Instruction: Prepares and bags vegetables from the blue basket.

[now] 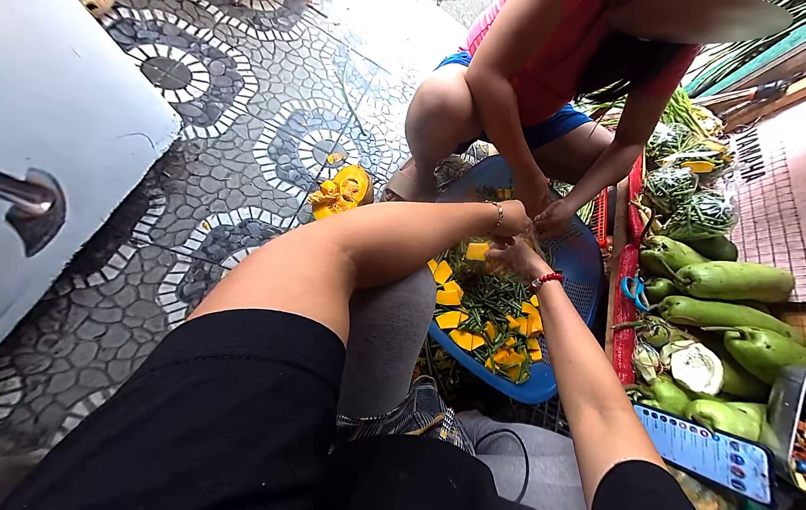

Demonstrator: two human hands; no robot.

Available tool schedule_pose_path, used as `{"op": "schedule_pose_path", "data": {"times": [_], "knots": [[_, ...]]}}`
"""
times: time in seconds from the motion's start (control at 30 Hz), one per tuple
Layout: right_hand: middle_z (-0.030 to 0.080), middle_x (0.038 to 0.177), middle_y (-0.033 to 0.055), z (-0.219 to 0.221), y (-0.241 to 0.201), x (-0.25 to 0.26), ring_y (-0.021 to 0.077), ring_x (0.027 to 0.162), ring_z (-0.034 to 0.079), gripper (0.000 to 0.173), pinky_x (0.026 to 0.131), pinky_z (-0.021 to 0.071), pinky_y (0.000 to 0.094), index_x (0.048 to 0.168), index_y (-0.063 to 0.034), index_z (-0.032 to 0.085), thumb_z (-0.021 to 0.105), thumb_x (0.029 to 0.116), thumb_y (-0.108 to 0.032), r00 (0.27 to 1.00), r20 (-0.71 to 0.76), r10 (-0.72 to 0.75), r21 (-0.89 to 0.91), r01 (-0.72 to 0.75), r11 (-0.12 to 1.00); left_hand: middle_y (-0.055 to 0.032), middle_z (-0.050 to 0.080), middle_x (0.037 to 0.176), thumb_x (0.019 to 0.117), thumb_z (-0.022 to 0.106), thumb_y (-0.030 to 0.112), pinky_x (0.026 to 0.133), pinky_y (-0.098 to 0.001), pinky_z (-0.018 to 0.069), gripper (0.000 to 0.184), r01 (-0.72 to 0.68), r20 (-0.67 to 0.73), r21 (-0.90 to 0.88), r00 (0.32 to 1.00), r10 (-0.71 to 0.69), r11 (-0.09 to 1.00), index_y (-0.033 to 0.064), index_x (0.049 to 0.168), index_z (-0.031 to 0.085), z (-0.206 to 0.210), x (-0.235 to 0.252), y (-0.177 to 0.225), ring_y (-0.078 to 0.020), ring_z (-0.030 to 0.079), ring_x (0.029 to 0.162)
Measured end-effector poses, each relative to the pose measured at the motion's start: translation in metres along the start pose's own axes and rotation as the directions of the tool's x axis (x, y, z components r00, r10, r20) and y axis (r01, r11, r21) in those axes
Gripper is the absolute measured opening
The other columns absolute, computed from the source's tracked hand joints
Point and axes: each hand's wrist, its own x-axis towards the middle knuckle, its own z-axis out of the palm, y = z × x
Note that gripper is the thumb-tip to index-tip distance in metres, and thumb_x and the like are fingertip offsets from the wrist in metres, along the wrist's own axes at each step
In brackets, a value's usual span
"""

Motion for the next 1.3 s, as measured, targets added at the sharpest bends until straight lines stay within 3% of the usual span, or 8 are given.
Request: {"op": "schedule_pose_path", "data": {"times": [0.17,0.33,0.5,0.57,0.73,0.83,1.1,1.3], "knots": [[0.067,0.093,0.0131,0.011,-0.003,0.001,0.0128,0.071,0.062,0.024,0.069,0.0554,0.0297,0.117,0.0053,0.065,0.060,0.1035,-0.014,0.989,0.133,0.061,0.011,-0.063,0.998,-0.0136,0.061,0.104,0.1136,0.037,0.021,0.076,-0.0338,0.0524,0.035,-0.011,0.014,0.022,1.000,0.010,1.000,-0.0050,0.120,0.060,-0.001,0.000,-0.002,-0.0165,0.060,0.081],[0.065,0.095,0.0208,0.013,-0.018,0.007,0.0261,0.085,0.060,0.024,0.084,0.0484,0.0460,0.106,0.0076,0.069,0.058,0.1030,-0.013,0.946,0.317,0.069,-0.477,0.096,0.874,-0.0134,0.061,0.098,0.1134,0.039,0.020,0.075,-0.0340,0.0518,0.035,-0.014,0.040,0.085,0.999,0.010,0.996,-0.0067,0.117,0.060,0.001,-0.003,0.000,-0.0172,0.059,0.079],[0.069,0.105,0.0221,0.014,-0.017,0.009,0.0266,0.093,0.064,0.025,0.091,0.0502,0.0446,0.117,0.0057,0.069,0.057,0.1053,-0.012,0.903,0.420,0.090,-0.519,0.158,0.840,-0.0064,0.056,0.085,0.1129,0.039,0.017,0.067,-0.0290,0.0483,0.031,-0.002,0.053,0.101,0.999,-0.003,0.995,-0.0030,0.109,0.062,0.001,-0.004,-0.001,-0.0126,0.054,0.069],[0.068,0.099,0.0217,0.017,-0.013,0.007,0.0258,0.086,0.062,0.024,0.085,0.0499,0.0439,0.113,0.0061,0.071,0.057,0.1058,-0.013,0.915,0.402,0.045,-0.491,0.173,0.854,-0.0044,0.054,0.083,0.1129,0.039,0.018,0.064,-0.0270,0.0471,0.031,-0.004,0.051,0.090,0.999,-0.001,0.996,-0.0019,0.107,0.062,-0.001,-0.004,-0.002,-0.0107,0.052,0.066],[0.067,0.120,0.0291,0.033,-0.008,0.017,0.0431,0.118,0.062,0.036,0.105,0.0436,0.0611,0.114,0.0065,0.071,0.059,0.1055,-0.026,0.920,0.353,0.172,-0.643,0.104,0.759,-0.0123,0.059,0.102,0.1126,0.040,0.018,0.073,-0.0335,0.0518,0.031,0.001,0.087,0.148,0.996,-0.014,0.989,-0.0046,0.117,0.061,0.003,-0.006,0.000,-0.0160,0.058,0.079],[0.070,0.106,0.0266,0.025,0.009,0.015,0.0407,0.103,0.066,0.038,0.095,0.0489,0.0602,0.107,0.0052,0.073,0.066,0.1016,-0.032,0.963,0.261,0.067,-0.539,0.088,0.838,-0.0135,0.060,0.097,0.1117,0.043,0.020,0.072,-0.0369,0.0505,0.033,-0.019,0.047,0.207,0.999,0.009,0.978,-0.0054,0.108,0.063,0.001,-0.006,0.002,-0.0196,0.058,0.078],[0.066,0.112,0.0281,-0.002,-0.018,-0.021,0.0407,0.104,0.065,0.023,0.092,0.0510,0.0571,0.117,0.0079,0.064,0.052,0.1052,-0.007,0.975,-0.212,0.066,-0.350,-0.139,0.927,-0.0144,0.063,0.089,0.1120,0.041,0.025,0.071,-0.0420,0.0500,0.040,-0.075,0.002,0.364,0.997,0.080,0.928,-0.0041,0.102,0.067,-0.002,-0.001,0.007,-0.0229,0.060,0.075],[0.061,0.135,0.0263,0.027,-0.035,-0.007,0.0415,0.128,0.058,0.039,0.102,0.0468,0.0622,0.127,0.0043,0.063,0.066,0.0974,-0.021,0.925,-0.066,0.375,-0.735,-0.299,0.608,-0.0206,0.066,0.101,0.1109,0.042,0.019,0.082,-0.0509,0.0516,0.035,-0.113,0.039,0.496,0.993,0.108,0.861,-0.0062,0.110,0.067,-0.005,-0.005,0.009,-0.0317,0.065,0.093]]}}
